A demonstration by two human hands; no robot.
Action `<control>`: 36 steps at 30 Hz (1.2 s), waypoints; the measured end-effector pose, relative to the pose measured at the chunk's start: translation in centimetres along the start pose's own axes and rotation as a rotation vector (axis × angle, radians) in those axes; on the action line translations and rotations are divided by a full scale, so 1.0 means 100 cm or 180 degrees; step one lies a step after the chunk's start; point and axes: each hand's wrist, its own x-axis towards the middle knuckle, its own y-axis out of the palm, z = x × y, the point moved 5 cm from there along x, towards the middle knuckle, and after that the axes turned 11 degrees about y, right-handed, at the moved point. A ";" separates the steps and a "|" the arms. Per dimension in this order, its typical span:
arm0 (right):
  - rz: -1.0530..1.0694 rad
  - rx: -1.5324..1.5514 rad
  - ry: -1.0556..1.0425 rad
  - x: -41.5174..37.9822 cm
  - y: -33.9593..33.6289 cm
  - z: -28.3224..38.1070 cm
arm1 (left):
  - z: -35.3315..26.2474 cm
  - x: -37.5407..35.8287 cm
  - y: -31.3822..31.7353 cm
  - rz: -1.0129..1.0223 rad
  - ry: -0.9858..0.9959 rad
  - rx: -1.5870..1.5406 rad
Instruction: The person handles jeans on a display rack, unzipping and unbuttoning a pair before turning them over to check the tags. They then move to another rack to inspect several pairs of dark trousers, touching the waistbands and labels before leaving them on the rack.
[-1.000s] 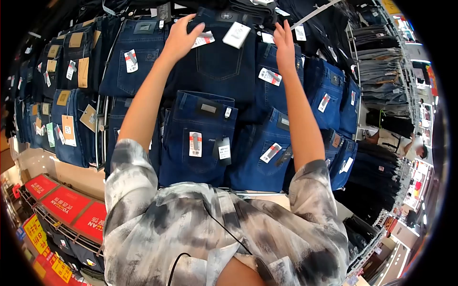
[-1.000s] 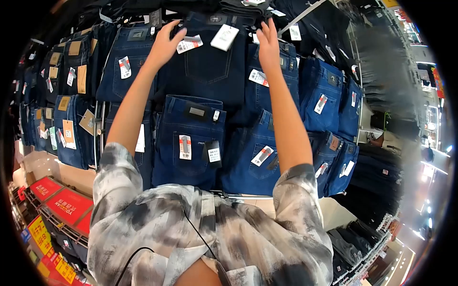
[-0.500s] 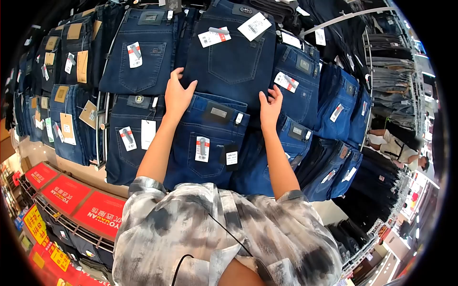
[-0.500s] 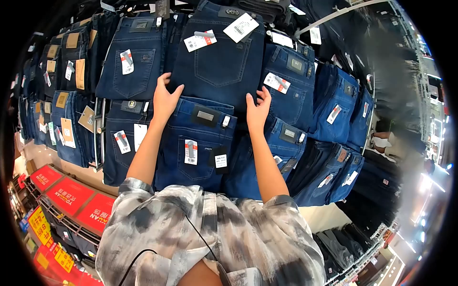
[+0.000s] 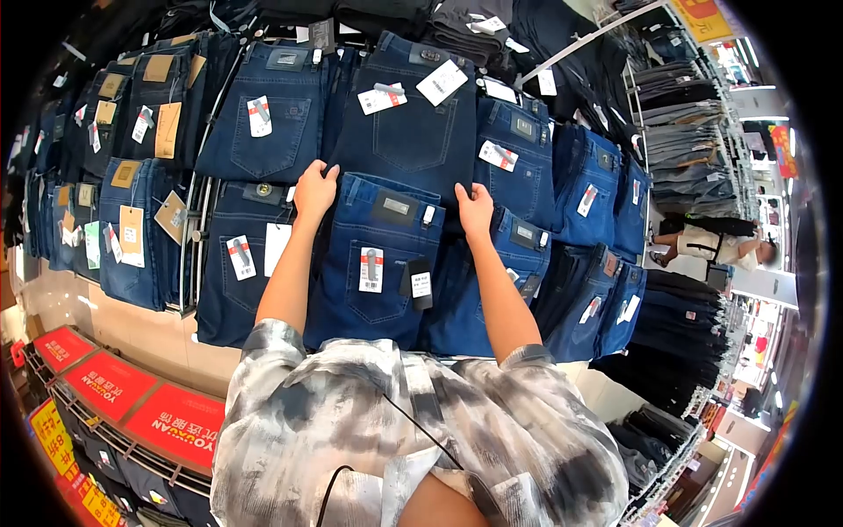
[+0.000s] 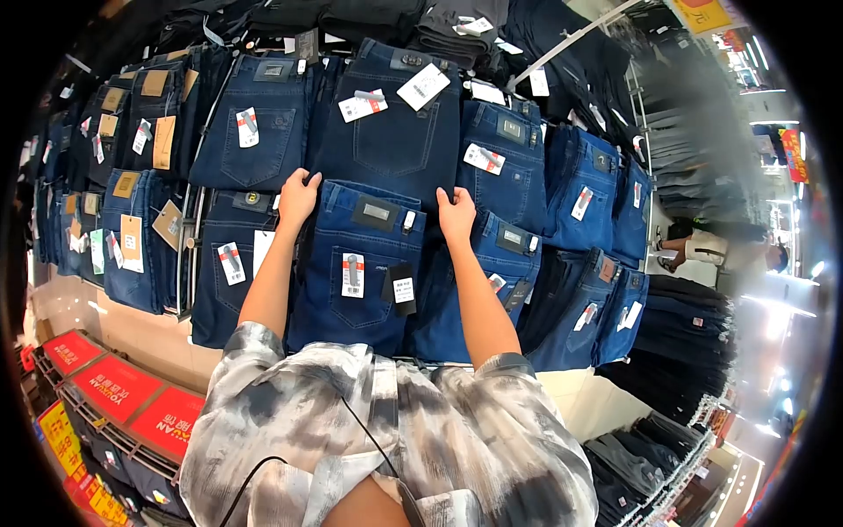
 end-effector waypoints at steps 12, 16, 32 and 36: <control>-0.0279 -0.1456 -0.2429 -0.065 0.046 0.088 | -0.127 -0.030 0.026 -0.0346 0.3064 0.0908; -0.0543 -0.2322 -0.2325 -0.054 0.088 0.064 | -0.097 -0.016 0.075 -0.0005 0.2949 0.1465; -0.0817 -0.1747 -0.2081 -0.043 0.091 0.057 | -0.105 -0.004 0.101 0.0224 0.2837 0.1500; -0.0839 -0.1743 -0.2104 -0.042 0.092 0.056 | -0.102 -0.003 0.105 0.0262 0.2816 0.1564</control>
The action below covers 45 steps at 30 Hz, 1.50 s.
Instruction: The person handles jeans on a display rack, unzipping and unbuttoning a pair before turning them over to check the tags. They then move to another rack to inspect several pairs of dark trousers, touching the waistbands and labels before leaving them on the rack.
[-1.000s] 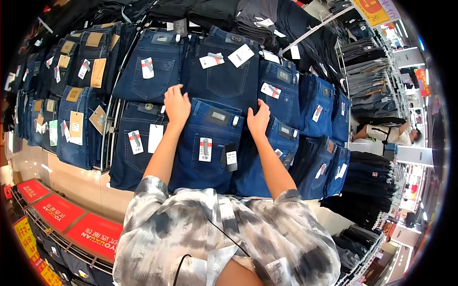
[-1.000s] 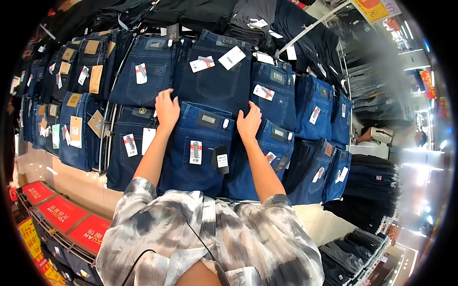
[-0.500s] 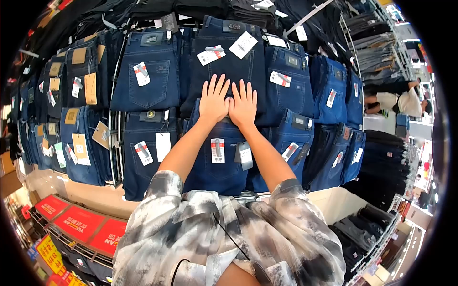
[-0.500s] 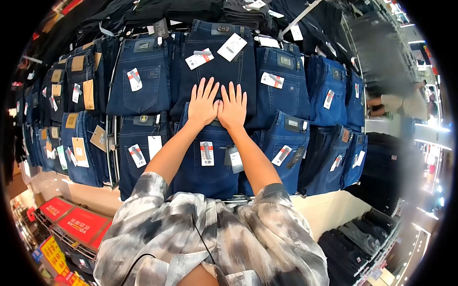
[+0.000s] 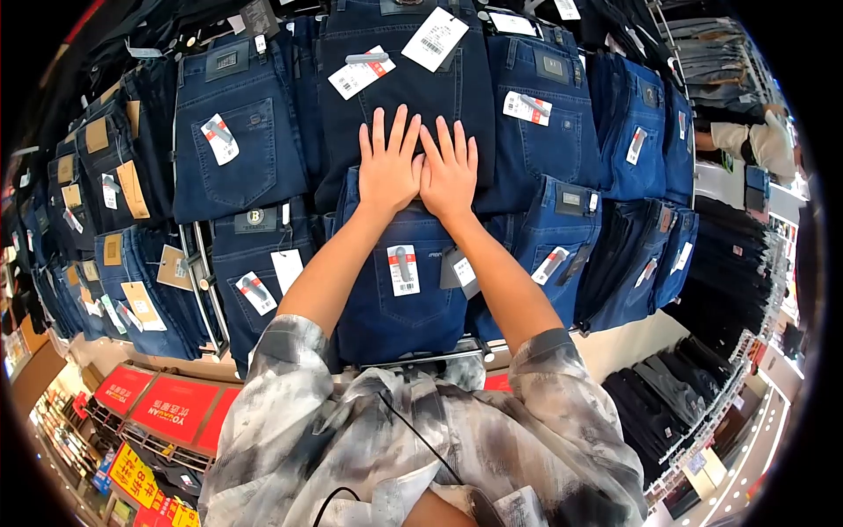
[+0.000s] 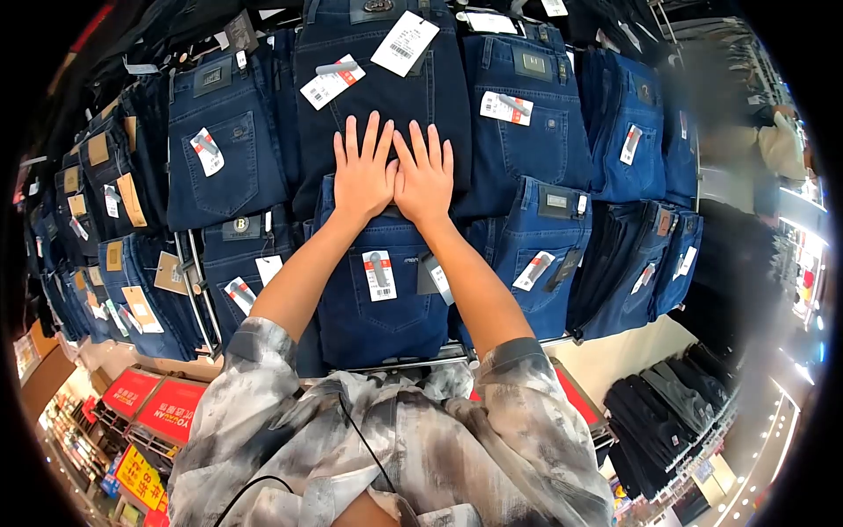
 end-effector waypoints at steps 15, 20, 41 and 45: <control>0.0000 0.0601 0.0235 -0.043 -0.056 0.002 | -0.004 -0.010 -0.003 -0.0337 0.0314 0.0284; -0.0725 0.0227 0.0756 -0.123 -0.179 -0.083 | -0.059 -0.097 -0.091 -0.0690 0.0119 -0.0370; 0.1589 0.1192 0.0483 -0.583 -0.222 -0.195 | -0.279 -0.357 -0.008 0.0952 -0.1097 -0.0219; 0.2208 0.1522 0.2596 -0.722 -0.248 -0.300 | -0.377 -0.340 -0.018 0.0203 -0.0156 -0.0354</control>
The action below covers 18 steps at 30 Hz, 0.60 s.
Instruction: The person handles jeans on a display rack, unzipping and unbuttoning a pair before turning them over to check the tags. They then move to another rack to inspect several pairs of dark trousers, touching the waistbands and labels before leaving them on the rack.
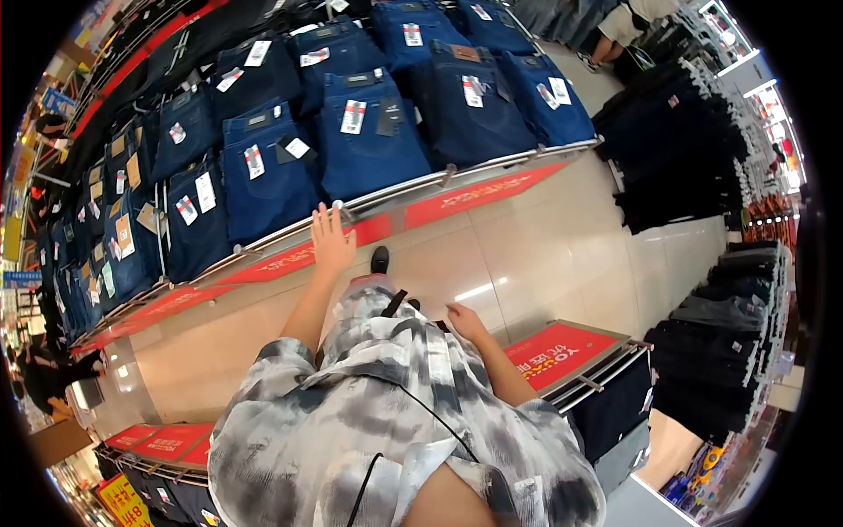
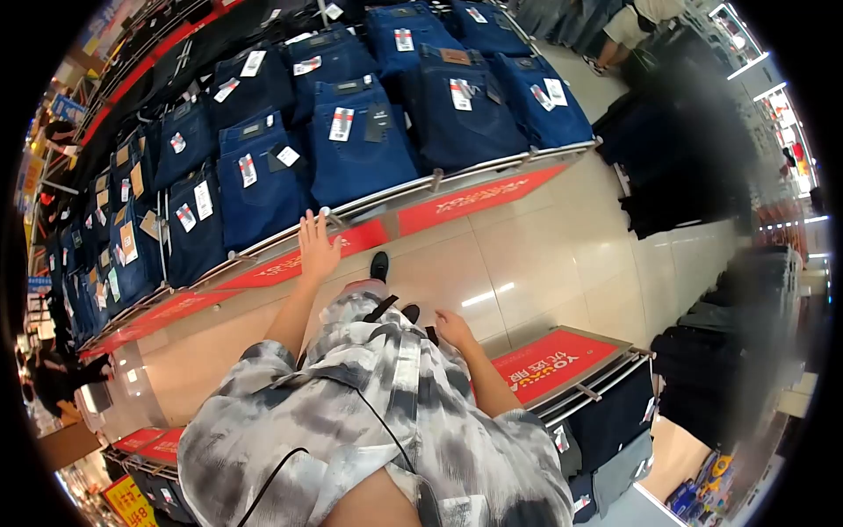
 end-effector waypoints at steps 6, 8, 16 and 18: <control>0.0201 -0.0175 -0.0021 -0.024 -0.021 -0.097 | -0.084 0.084 0.044 -0.0008 0.0409 -0.0217; 0.0151 0.0302 0.0198 -0.010 -0.035 -0.095 | -0.086 0.107 0.074 0.1017 -0.0163 -0.0064; 0.0209 0.2392 0.0789 0.029 -0.115 -0.124 | -0.186 0.190 0.056 0.0904 0.0071 0.0470; 0.0112 0.2729 0.1174 0.030 -0.140 -0.169 | -0.245 0.218 0.059 0.0119 0.0543 0.0022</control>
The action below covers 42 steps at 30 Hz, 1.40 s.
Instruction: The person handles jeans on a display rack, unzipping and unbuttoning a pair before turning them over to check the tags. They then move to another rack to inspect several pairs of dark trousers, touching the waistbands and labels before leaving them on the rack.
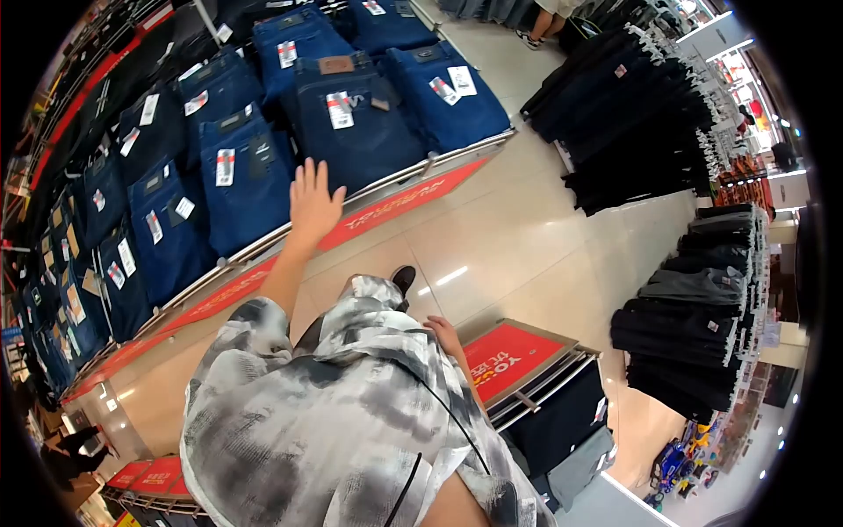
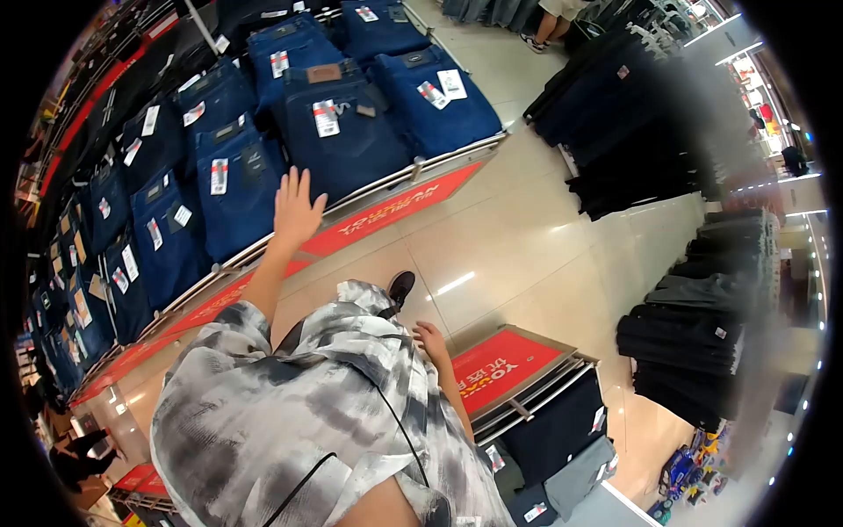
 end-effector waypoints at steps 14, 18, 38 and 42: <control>-0.0994 0.2992 0.0158 0.059 -0.238 -0.090 | -0.049 0.080 0.123 0.0312 -0.0621 0.0736; -0.0454 0.2365 0.0162 0.102 -0.232 -0.071 | -0.054 0.084 0.123 0.0367 -0.0718 0.0818; -0.1211 0.0996 -0.0140 0.169 -0.607 0.419 | -0.283 0.281 0.229 -0.0344 -0.0546 0.0394; -0.0868 0.0605 0.0089 0.230 -0.593 0.468 | -0.285 0.286 0.225 -0.0284 -0.0684 0.0360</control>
